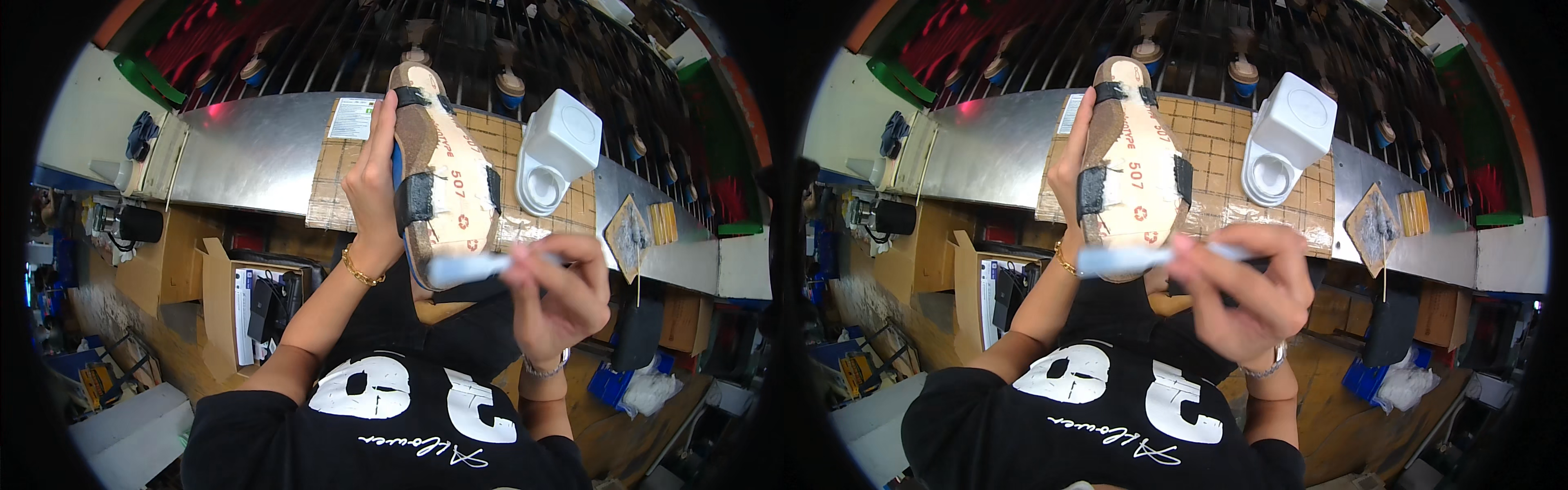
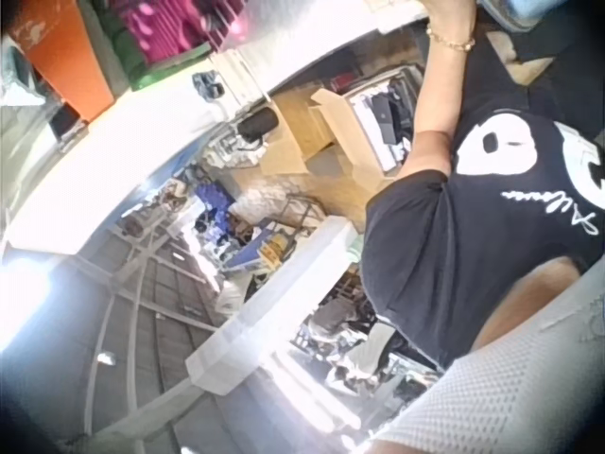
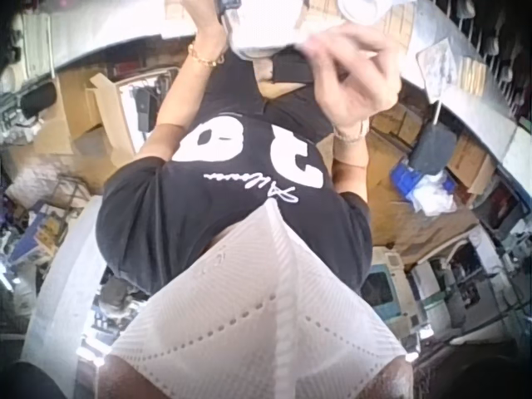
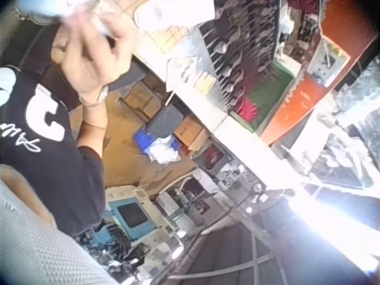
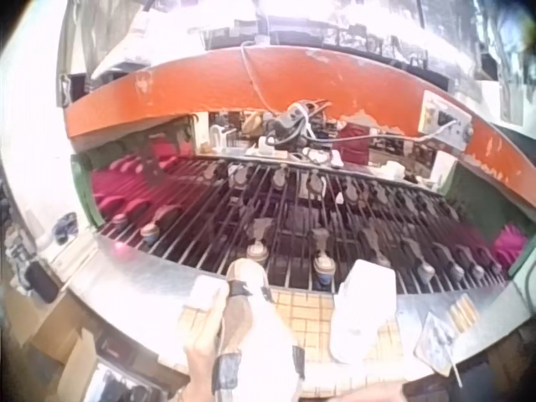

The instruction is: The person holds a sandal sole and uses a small brush to apply white glue from a container onto the sole surface. The person repeatedly dips the brush into the glue and spreads it across the sole, rotating the sandal to cover different areas.

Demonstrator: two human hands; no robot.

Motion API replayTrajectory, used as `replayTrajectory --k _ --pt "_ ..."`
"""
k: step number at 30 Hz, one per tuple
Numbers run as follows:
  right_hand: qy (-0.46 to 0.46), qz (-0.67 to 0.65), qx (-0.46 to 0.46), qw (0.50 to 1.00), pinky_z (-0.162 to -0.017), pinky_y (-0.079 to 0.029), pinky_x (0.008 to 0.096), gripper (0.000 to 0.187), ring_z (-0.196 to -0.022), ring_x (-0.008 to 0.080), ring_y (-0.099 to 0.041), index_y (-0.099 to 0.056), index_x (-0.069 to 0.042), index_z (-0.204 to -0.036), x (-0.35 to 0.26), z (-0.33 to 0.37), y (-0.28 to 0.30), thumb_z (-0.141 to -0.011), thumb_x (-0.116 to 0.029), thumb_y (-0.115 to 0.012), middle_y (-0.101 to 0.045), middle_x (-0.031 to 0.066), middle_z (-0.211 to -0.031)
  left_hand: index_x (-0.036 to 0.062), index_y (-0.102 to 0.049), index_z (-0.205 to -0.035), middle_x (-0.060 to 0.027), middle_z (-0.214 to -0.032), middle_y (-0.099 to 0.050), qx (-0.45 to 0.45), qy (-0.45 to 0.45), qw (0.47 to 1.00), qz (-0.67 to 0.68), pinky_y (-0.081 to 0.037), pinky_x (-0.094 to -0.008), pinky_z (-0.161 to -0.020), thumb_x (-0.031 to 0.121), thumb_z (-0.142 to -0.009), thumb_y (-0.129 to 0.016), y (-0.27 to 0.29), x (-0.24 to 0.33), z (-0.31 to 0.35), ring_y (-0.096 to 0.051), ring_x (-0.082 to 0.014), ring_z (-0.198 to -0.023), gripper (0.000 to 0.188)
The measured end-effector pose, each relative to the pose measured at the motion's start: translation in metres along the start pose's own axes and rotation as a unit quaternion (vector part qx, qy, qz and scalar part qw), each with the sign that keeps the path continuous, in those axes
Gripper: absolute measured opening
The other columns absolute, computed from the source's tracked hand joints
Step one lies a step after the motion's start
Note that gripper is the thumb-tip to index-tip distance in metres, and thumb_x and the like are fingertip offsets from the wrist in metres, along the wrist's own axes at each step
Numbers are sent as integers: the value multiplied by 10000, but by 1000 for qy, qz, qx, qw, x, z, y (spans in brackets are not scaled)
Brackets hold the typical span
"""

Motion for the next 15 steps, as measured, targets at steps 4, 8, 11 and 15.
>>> replayTrajectory --k 4,8,11,15 --pt "42 -15 -83 996 -654 -370 268 362 -693 130 -538 -825 -182 -964 -11 -4 -9 -616 -129 -908 -636 -5 -841 20 -495 -1463 -109 -1011 -767 -35 20 999 19 -591 -266 -681 197 -791 -815 -7 -12 4 -737 -146 -779 765" --pt "13 -31 -50 998 -656 -352 280 365 -684 120 -535 -829 -221 -956 -1 -7 -11 -609 -135 -900 -639 -19 -823 21 -421 -1505 -132 -1144 -724 -114 86 979 143 -605 -290 -809 184 -858 -759 -16 -22 11 -729 -164 -900 748" --pt "23 -49 -108 993 -650 -349 272 344 -689 111 -534 -835 -225 -936 -4 -4 -15 -608 -150 -906 -633 -15 -815 28 -285 -1564 -175 -1290 -643 -173 211 908 318 -598 -322 -908 124 -956 -638 -35 -32 24 -695 -206 -1055 709" --pt "-35 -86 -47 995 -663 -339 278 353 -667 98 -521 -836 -228 -928 7 -7 -9 -587 -178 -913 -624 -32 -795 23 -241 -1574 -181 -1303 -632 -207 214 887 353 -591 -332 -933 133 -967 -631 -38 -27 28 -677 -216 -1108 731"
Point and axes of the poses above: each hand's wrist, its own z-axis away from the middle knuckle, its own y-axis out of the back of the hand, x = y × z, the point moved 10 cm from there along -z, towards the middle knuckle
